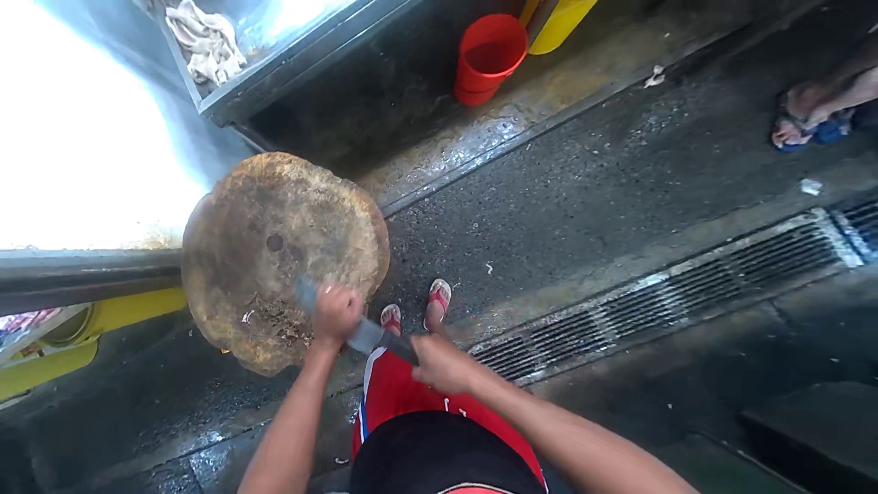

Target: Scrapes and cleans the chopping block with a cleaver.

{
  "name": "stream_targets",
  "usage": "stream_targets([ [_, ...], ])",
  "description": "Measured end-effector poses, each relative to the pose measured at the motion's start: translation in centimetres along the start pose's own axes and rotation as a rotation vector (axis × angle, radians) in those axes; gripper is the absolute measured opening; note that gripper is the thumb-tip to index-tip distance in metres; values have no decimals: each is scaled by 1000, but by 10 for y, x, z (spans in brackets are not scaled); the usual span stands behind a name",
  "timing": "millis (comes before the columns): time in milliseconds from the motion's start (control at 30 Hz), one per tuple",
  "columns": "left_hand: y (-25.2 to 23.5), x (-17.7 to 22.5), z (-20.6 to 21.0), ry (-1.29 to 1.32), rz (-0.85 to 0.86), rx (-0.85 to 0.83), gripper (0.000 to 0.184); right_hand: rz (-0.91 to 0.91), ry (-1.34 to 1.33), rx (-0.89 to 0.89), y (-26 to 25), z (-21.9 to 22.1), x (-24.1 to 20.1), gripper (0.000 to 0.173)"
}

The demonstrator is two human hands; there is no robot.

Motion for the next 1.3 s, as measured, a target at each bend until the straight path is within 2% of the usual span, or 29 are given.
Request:
stream_targets([
  [33,14,-2,-9,-18,-31,40,42,7,33,-25,1,7,-6,32],
  [100,1,11,-13,4,-11,61,41,39,37,1,8,0,-5,31],
  [167,-53,36,7,83,73,19,39,106,-12,98,20,-32,12,36],
  [267,-143,78,55,166,301,-76,34,230,-185,251,31,-79,45,30],
  [333,-180,80,71,185,408,-127,33,244,-250,275,18,-96,47,27],
  [367,-180,70,66,192,408,-133,32,212,-235,249,7,-94,42,28],
  [433,-132,34,37,159,264,-133,32,109,-144,149,-12,-71,22,35],
  [533,-67,-10,5,0,82,58,39,35,10,76,-23,-46,-3,32],
  [567,-65,-8,3,-15,66,80,40,41,19,80,-21,-46,-4,31],
  [633,-94,14,11,27,102,87,39,81,-16,144,-11,-66,10,33],
  [700,-136,43,36,80,180,31,35,136,-87,195,-1,-91,31,35],
  [767,-158,47,48,104,250,-22,33,148,-128,191,-10,-100,38,35],
  [833,-127,25,36,97,172,-19,33,85,-66,111,-21,-85,25,36],
  [900,-72,-2,14,30,37,78,36,23,54,25,-25,-63,3,36],
  [967,-49,-8,1,-19,-38,127,39,38,120,-3,-19,-53,-8,36],
  [1033,-73,5,4,-14,-30,152,37,59,119,64,-13,-77,-3,37],
  [1133,-135,36,31,63,115,98,31,125,10,161,-4,-110,24,32],
  [1200,-161,38,37,116,204,60,30,148,-48,171,-14,-115,25,32],
  [1233,-155,30,33,124,204,38,30,126,-47,152,-20,-107,19,34],
  [1300,-98,1,14,79,96,33,33,49,16,59,-28,-74,0,43],
])
Point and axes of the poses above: each hand's wrist, its own y-axis away from the middle knuckle, its own z-axis out of the palm, x = y × z, the point moved 4 cm from there along -y, towards the middle knuckle, and after that the axes turned 6 degrees about y, right-handed, at the moved point
